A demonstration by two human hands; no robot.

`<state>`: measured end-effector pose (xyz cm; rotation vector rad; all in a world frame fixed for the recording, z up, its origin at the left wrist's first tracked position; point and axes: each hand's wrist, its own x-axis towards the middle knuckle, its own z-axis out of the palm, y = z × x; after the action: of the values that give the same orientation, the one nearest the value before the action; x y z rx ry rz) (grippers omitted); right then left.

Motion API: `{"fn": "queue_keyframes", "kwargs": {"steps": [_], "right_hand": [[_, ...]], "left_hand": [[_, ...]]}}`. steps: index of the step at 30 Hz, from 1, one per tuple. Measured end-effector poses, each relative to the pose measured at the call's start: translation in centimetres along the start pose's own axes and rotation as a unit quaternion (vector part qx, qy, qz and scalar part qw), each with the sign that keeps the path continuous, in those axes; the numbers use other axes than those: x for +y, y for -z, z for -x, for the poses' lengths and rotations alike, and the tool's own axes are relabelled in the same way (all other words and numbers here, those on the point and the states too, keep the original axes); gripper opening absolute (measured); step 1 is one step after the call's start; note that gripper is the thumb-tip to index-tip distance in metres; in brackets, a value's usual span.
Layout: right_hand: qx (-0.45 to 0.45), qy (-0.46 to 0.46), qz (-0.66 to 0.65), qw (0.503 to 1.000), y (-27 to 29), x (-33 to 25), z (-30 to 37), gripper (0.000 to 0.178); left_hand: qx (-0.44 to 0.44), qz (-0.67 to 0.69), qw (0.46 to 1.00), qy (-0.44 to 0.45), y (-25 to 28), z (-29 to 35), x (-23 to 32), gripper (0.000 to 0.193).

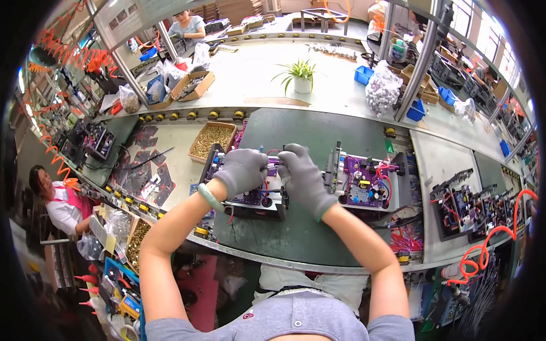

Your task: Assembling and wiring electronic components into metal cases on a factory line.

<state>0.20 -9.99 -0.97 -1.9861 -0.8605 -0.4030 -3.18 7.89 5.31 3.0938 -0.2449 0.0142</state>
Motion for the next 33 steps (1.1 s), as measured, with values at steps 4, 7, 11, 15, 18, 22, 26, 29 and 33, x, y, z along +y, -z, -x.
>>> {"fn": "queue_keyframes", "kwargs": {"steps": [4,7,11,15,18,22,26,29,33], "right_hand": [[-0.093,-0.181,-0.065,0.977,0.2,-0.5,1.1,0.059],[-0.13,-0.18,-0.034,0.974,0.5,-0.5,0.8,0.062],[-0.104,-0.172,-0.068,0.977,0.1,0.4,1.3,0.058],[-0.094,-0.171,-0.067,0.978,-0.2,0.2,1.5,0.057],[-0.106,-0.188,-0.076,0.974,-0.1,0.3,1.5,0.057],[-0.101,-0.164,-0.064,0.979,0.1,0.8,1.6,0.055],[-0.082,-0.134,-0.056,0.986,0.1,0.2,1.5,0.053],[-0.079,-0.103,-0.03,0.991,-0.2,-0.2,1.1,0.054],[-0.084,-0.109,-0.029,0.99,-0.3,0.0,1.4,0.053]], "left_hand": [[-0.067,0.017,0.997,0.017,0.7,-1.2,-0.2,0.018],[-0.115,-0.013,0.993,0.028,1.2,-1.4,0.4,0.018],[-0.022,0.054,0.998,0.005,-0.8,0.0,-0.6,0.017],[0.011,0.078,0.997,0.01,-1.2,0.3,-0.4,0.017],[0.011,0.059,0.998,0.007,-1.1,0.3,-0.6,0.017],[0.058,0.074,0.995,-0.015,-2.2,0.6,-0.7,0.016],[0.091,0.095,0.991,-0.034,-3.3,0.0,-1.0,0.013],[0.142,0.088,0.983,-0.081,-4.1,-0.5,-1.4,0.01],[0.156,0.082,0.98,-0.092,-4.1,0.2,-1.5,0.01]]}}
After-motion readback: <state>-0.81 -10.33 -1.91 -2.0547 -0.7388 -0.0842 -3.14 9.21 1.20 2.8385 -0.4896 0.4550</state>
